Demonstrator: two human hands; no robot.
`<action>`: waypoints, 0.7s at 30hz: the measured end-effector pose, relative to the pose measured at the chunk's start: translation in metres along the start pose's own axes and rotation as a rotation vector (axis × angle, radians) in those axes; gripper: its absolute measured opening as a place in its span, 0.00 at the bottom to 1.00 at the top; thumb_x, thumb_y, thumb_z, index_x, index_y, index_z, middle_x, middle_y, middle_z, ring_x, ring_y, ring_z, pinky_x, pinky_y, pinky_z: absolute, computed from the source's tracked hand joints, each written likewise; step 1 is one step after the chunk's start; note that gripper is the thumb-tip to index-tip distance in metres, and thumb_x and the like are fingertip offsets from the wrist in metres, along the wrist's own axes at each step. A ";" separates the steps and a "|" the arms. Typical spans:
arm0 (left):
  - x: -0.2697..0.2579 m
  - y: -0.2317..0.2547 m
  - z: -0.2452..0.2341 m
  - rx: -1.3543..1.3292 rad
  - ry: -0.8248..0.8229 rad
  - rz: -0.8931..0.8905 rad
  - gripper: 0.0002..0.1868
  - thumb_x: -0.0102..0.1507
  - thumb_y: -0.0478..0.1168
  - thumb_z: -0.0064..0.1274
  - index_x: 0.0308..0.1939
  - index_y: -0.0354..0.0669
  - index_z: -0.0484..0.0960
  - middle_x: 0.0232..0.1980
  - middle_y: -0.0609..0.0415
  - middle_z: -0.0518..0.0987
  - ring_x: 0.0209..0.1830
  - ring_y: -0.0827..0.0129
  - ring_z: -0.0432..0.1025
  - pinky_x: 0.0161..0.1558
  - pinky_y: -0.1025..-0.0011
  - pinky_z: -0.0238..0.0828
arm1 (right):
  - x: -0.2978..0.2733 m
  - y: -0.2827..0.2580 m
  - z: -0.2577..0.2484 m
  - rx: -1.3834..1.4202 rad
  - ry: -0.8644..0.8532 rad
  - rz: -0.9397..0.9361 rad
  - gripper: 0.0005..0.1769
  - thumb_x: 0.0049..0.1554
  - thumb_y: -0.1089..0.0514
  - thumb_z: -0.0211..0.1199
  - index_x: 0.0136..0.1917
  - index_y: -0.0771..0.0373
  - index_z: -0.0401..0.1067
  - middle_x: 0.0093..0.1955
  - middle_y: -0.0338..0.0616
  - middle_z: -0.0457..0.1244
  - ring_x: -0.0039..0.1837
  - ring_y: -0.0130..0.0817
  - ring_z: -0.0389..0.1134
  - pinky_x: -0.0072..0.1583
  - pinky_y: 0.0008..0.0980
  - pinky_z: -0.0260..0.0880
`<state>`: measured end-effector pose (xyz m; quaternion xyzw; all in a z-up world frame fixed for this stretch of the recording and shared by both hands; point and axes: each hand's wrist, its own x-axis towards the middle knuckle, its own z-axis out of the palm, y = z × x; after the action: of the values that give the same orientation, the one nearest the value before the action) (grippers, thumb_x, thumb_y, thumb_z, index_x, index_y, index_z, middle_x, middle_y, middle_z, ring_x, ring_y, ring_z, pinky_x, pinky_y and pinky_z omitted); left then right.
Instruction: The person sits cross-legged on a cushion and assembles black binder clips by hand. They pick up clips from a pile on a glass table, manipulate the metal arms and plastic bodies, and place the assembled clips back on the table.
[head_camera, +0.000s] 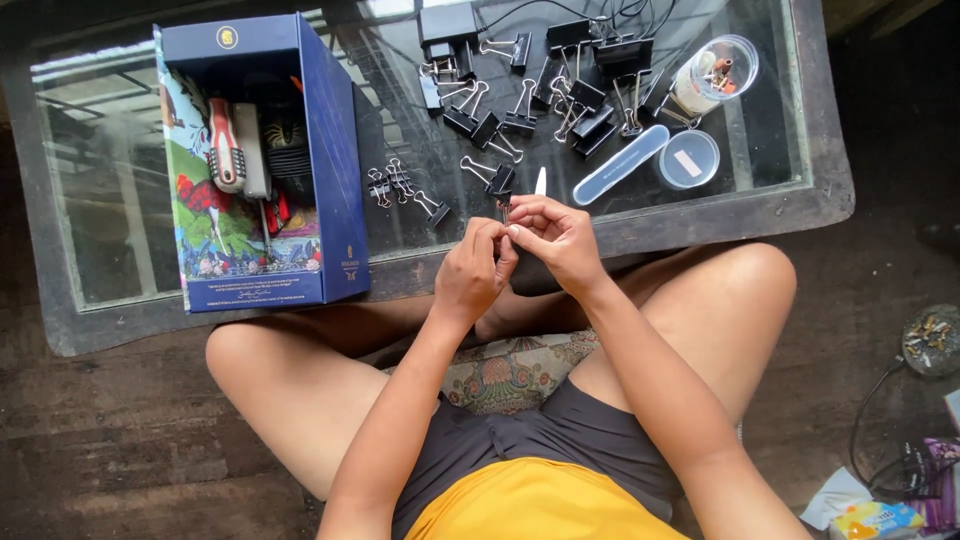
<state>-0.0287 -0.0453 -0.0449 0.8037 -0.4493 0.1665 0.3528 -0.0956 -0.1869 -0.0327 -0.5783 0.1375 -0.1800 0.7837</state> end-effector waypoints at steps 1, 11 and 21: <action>0.000 0.000 0.000 -0.001 -0.003 -0.002 0.03 0.66 0.36 0.49 0.44 0.43 0.75 0.36 0.56 0.70 0.28 0.62 0.75 0.31 0.73 0.75 | 0.000 0.002 0.000 0.001 0.001 0.003 0.08 0.55 0.73 0.68 0.50 0.76 0.76 0.55 0.55 0.68 0.49 0.26 0.72 0.53 0.27 0.77; -0.012 -0.008 0.011 0.024 0.005 -0.066 0.04 0.69 0.35 0.43 0.46 0.40 0.71 0.33 0.54 0.70 0.28 0.59 0.76 0.32 0.72 0.75 | -0.003 0.000 0.000 -0.026 0.042 -0.028 0.08 0.56 0.73 0.68 0.50 0.74 0.76 0.55 0.52 0.65 0.50 0.25 0.72 0.53 0.27 0.77; 0.011 0.005 -0.015 -0.345 -0.043 -0.353 0.10 0.75 0.33 0.33 0.54 0.41 0.70 0.35 0.52 0.78 0.31 0.57 0.79 0.34 0.62 0.77 | 0.001 0.012 0.002 -0.111 -0.033 -0.093 0.09 0.55 0.76 0.65 0.51 0.75 0.73 0.51 0.54 0.63 0.47 0.34 0.72 0.52 0.33 0.77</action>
<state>-0.0260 -0.0425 -0.0264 0.8009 -0.3310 0.0058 0.4989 -0.0924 -0.1826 -0.0432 -0.6294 0.1075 -0.1988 0.7435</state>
